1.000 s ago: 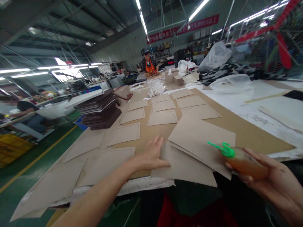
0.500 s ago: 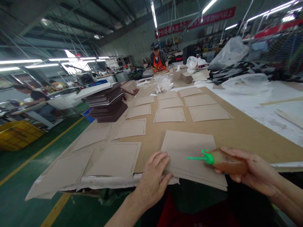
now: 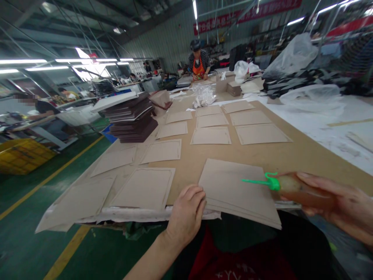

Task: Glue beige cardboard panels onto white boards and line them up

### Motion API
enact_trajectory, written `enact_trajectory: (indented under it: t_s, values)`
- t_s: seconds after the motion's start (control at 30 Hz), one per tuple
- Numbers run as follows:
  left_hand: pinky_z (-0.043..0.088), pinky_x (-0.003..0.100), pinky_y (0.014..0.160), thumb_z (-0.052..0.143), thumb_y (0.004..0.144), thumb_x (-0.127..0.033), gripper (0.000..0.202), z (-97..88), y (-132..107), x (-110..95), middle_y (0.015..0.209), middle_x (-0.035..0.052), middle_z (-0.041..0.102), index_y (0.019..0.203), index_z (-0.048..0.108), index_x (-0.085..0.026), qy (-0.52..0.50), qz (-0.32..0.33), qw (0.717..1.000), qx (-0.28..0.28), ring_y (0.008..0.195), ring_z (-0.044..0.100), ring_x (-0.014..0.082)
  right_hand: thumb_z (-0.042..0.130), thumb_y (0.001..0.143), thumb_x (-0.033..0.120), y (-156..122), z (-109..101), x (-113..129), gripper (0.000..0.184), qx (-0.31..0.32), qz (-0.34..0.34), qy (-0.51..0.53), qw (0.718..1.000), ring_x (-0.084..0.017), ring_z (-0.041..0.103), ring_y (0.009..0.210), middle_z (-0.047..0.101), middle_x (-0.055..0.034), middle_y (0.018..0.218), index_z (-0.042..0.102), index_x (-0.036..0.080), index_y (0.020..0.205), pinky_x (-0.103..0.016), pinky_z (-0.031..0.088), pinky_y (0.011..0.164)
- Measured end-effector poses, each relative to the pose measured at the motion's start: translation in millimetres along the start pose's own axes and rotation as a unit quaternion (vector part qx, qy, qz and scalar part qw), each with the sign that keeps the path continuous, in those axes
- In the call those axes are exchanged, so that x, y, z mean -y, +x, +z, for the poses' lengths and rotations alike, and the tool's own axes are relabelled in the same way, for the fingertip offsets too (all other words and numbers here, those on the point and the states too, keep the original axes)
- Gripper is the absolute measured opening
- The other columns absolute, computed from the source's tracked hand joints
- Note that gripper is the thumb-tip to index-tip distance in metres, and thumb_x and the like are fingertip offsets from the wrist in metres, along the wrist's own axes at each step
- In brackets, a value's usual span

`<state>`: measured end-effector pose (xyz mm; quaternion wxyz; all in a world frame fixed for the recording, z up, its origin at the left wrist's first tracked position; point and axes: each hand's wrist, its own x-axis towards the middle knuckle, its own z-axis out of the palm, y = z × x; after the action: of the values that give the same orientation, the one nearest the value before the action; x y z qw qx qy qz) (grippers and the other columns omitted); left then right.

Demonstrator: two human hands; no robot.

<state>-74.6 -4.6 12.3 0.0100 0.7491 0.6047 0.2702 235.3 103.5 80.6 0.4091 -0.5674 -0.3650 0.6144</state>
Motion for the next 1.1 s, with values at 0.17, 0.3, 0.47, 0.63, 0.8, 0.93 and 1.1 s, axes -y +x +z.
enact_trajectory:
  t_s: [0.17,0.3,0.47,0.63,0.8,0.93,1.1]
  values:
    - [0.042,0.044,0.113,0.052,0.096,-0.023,0.029,20.3,-7,-37,0.126,0.0071,0.067,0.122,0.060,-0.017,0.022,0.105,0.994,-0.005,0.127,0.053,0.0240,0.088,0.052,0.053,1,11,-6,0.049,0.068,-0.016,0.016,0.997,-0.023,0.063,0.071,0.073,-0.0083,0.101,0.077,0.025,0.090,-0.026,0.048,0.043]
    - [0.041,0.041,0.113,0.053,0.097,-0.037,0.037,44.9,-4,-48,0.133,0.0067,0.064,0.127,0.058,-0.017,0.026,0.129,0.991,0.003,0.128,0.053,0.0223,0.080,0.073,0.050,12,42,-19,0.047,0.181,-0.115,-0.067,0.974,-0.021,0.064,0.076,0.071,-0.0034,0.099,0.064,0.028,0.111,-0.025,0.047,0.053]
    - [0.044,0.036,0.108,0.053,0.095,-0.028,0.030,64.9,-4,-38,0.126,0.0047,0.067,0.122,0.062,-0.018,0.034,0.133,0.990,-0.030,0.123,0.056,0.0196,0.072,0.079,0.048,19,87,-27,0.041,0.240,-0.272,-0.273,0.891,-0.023,0.065,0.086,0.071,-0.0024,0.095,0.060,0.024,0.110,-0.035,0.050,0.077]
    - [0.043,0.039,0.110,0.052,0.093,-0.026,0.031,72.8,-7,-35,0.124,0.0062,0.068,0.121,0.063,-0.018,0.019,0.133,0.989,-0.056,0.120,0.057,0.0216,0.062,0.085,0.041,19,105,-27,0.030,0.254,-0.357,-0.371,0.819,-0.021,0.063,0.082,0.068,-0.0013,0.091,0.059,0.023,0.108,-0.036,0.048,0.076]
    - [0.045,0.039,0.107,0.053,0.091,-0.025,0.032,76.6,-6,-36,0.124,0.0066,0.068,0.120,0.064,-0.018,0.022,0.127,0.990,-0.059,0.121,0.056,0.0222,0.062,0.086,0.036,21,110,-18,0.024,0.265,-0.392,-0.421,0.774,-0.020,0.061,0.083,0.065,-0.0017,0.094,0.059,0.022,0.105,-0.035,0.046,0.075]
    - [0.044,0.038,0.106,0.054,0.090,-0.024,0.030,78.3,-6,-35,0.122,0.0039,0.069,0.118,0.065,-0.018,0.013,0.128,0.988,-0.081,0.116,0.058,0.0212,0.063,0.086,0.032,19,120,-5,0.018,0.291,-0.420,-0.463,0.724,-0.018,0.059,0.076,0.064,-0.0006,0.088,0.059,0.023,0.102,-0.031,0.044,0.069]
    - [0.045,0.037,0.102,0.052,0.092,-0.024,0.029,77.6,-5,-36,0.119,0.0034,0.070,0.116,0.066,-0.018,0.012,0.123,0.989,-0.086,0.114,0.059,0.0222,0.061,0.087,0.027,18,134,8,0.015,0.285,-0.452,-0.514,0.671,-0.020,0.059,0.080,0.065,-0.0033,0.096,0.058,0.021,0.101,-0.033,0.043,0.070]
